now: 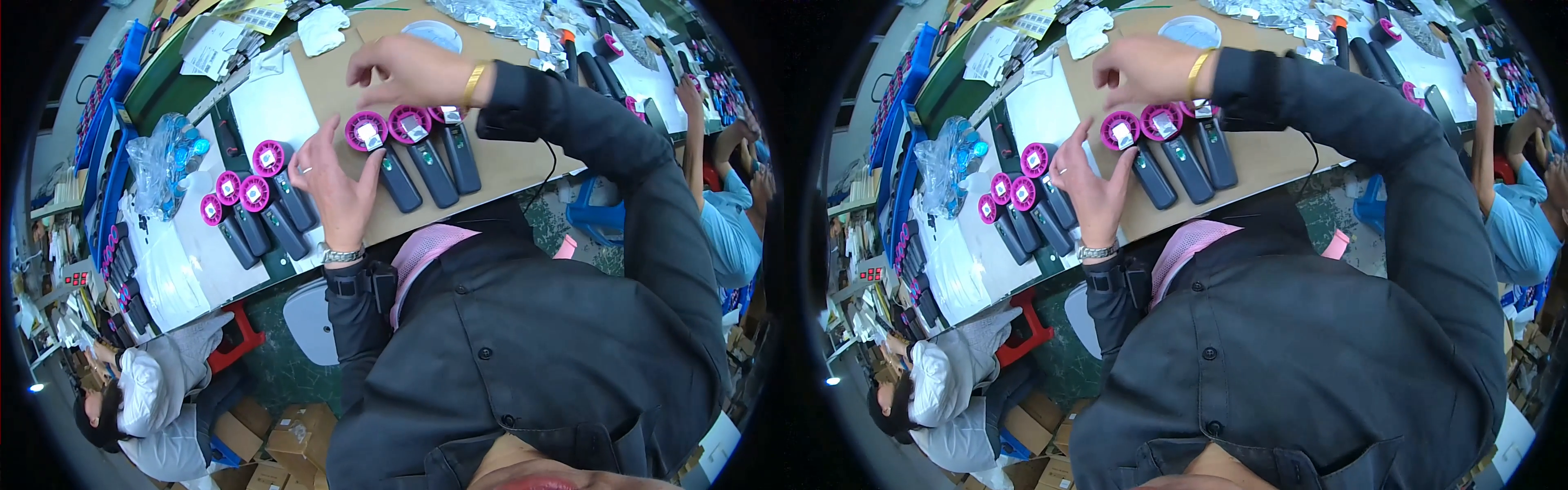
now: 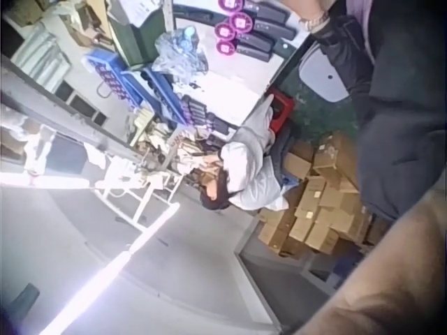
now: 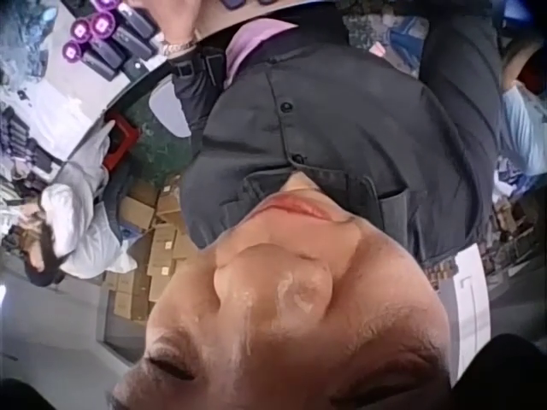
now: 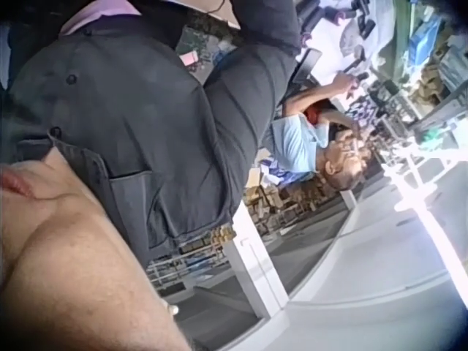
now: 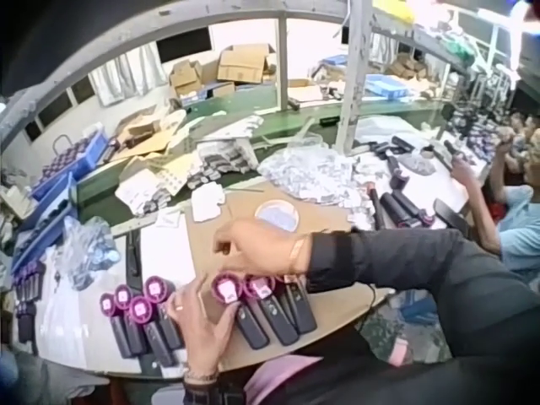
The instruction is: The person taps the center of handheld fans with a cloth-covered tool and presses small square components onto them. They then apply a blue substance from a container onto the components using a thin applicator and repeat the process on several fans.
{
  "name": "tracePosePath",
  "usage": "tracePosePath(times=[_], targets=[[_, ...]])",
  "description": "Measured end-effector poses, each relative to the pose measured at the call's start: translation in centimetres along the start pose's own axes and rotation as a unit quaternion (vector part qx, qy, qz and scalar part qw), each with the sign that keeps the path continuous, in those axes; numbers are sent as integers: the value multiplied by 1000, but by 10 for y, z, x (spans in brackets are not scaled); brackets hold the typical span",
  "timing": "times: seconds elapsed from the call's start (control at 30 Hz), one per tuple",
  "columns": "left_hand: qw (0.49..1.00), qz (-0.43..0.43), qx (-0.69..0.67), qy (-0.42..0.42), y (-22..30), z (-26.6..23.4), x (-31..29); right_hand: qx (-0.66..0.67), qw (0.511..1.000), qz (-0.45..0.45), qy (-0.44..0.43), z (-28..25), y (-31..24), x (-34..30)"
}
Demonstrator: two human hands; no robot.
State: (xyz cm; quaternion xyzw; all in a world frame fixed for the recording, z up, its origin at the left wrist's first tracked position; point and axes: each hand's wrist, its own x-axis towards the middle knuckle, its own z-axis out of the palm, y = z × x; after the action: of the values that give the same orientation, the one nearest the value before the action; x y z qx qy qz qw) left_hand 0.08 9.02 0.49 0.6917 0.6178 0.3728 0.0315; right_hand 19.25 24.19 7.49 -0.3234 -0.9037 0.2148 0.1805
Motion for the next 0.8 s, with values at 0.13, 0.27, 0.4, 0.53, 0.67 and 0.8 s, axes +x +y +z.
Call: tracePosePath(times=[0.13, 0.27, 0.4, 0.53, 0.67, 0.8], targets=[[997, 28, -52, 50, 7, -10, 3, 20, 992, -26, 121, -50, -1, -57], [997, 62, -46, 19, 36, -9, 14, -17, 986, -38, 164, -48, 3, -113], [994, 92, -59, -33, 57, 9, 26, -51, 985, -43, 158, -23, 3, -139], [991, 111, -26, -69, 73, 21, 36, -111, 980, -39, 163, -9, 3, -136], [988, 121, -14, -97, 77, 30, 41, -129, 977, -46, 165, -7, 10, -131], [987, 130, 1, -95, 78, 38, 46, -151, 968, -97, 177, -15, 17, -125]])
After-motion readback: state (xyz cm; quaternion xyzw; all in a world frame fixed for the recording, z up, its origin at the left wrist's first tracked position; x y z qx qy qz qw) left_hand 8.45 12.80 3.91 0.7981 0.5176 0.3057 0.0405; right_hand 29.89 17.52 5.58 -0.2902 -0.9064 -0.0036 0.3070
